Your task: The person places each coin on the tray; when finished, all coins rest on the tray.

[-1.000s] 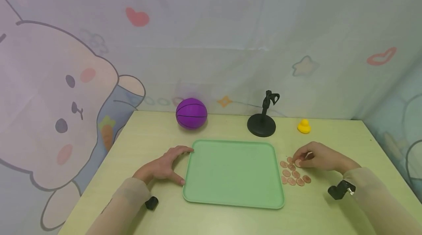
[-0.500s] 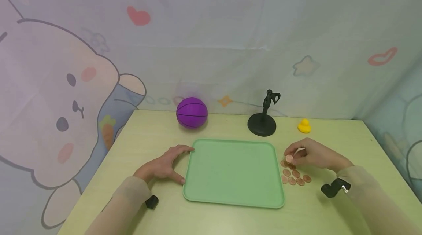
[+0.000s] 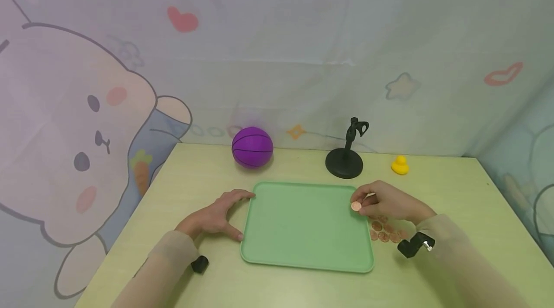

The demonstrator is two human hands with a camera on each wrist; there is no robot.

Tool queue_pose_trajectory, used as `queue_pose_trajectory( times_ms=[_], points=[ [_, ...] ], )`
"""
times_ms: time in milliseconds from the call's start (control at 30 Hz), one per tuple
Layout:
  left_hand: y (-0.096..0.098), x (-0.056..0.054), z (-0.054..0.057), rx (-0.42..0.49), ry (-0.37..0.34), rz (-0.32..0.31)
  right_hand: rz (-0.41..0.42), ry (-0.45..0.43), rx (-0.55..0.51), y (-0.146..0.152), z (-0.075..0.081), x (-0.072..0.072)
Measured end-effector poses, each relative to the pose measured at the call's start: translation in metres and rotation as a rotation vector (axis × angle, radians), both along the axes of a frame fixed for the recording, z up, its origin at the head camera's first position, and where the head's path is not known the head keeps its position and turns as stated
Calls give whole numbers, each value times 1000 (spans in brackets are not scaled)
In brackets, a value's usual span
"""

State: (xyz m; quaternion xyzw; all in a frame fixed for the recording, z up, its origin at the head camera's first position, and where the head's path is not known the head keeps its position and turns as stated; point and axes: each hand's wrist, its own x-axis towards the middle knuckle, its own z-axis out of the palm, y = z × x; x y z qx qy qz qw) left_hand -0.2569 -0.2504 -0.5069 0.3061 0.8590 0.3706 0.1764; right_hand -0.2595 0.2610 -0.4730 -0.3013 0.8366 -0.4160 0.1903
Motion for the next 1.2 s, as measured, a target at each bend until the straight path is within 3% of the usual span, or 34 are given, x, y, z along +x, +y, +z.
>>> queue_pose_trajectory(
  times_ms=[333, 700, 1200],
  points=[
    [-2, 1, 1, -5, 5, 7, -12, 131, 45, -43, 2, -6],
    [-2, 3, 0, 4, -4, 7, 9, 202, 12, -83, -15, -14],
    [-2, 4, 0, -2, 9, 8, -14, 350, 114, -122, -22, -15]
  ],
)
